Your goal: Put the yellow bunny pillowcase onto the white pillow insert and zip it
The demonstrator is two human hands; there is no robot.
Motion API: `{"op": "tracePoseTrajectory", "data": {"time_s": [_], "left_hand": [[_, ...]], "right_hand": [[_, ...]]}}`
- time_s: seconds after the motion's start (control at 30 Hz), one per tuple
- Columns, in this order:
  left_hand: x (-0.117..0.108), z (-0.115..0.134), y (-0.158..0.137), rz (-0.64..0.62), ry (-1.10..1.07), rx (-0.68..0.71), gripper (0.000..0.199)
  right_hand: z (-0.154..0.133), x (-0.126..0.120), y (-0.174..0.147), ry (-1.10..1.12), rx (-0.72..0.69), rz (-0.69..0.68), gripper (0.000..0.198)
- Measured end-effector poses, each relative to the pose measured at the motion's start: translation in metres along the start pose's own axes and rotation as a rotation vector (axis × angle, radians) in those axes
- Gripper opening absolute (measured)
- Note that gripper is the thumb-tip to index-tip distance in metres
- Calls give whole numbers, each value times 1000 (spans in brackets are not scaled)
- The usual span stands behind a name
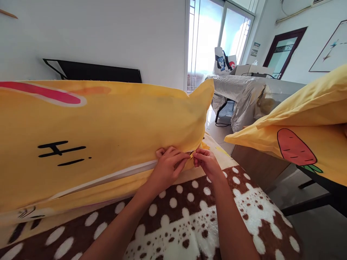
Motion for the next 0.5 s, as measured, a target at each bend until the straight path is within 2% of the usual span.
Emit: {"op": "tracePoseTrajectory", "data": {"time_s": [0.27, 0.5], "left_hand": [[8, -1, 7, -4, 130, -68, 27], [12, -5, 20, -3, 207, -153, 19]], "right_hand": [[5, -5, 4, -3, 4, -15, 23], [5, -4, 7, 20, -1, -13, 26]]}}
Point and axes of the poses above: each hand's wrist, its own y-axis towards the middle knuckle, its own x-axis out of the palm, z = x × y, the point moved 6 cm from there along y, towards the middle knuckle, and after that the axes turned 6 degrees about z, right-handed, at the moved point
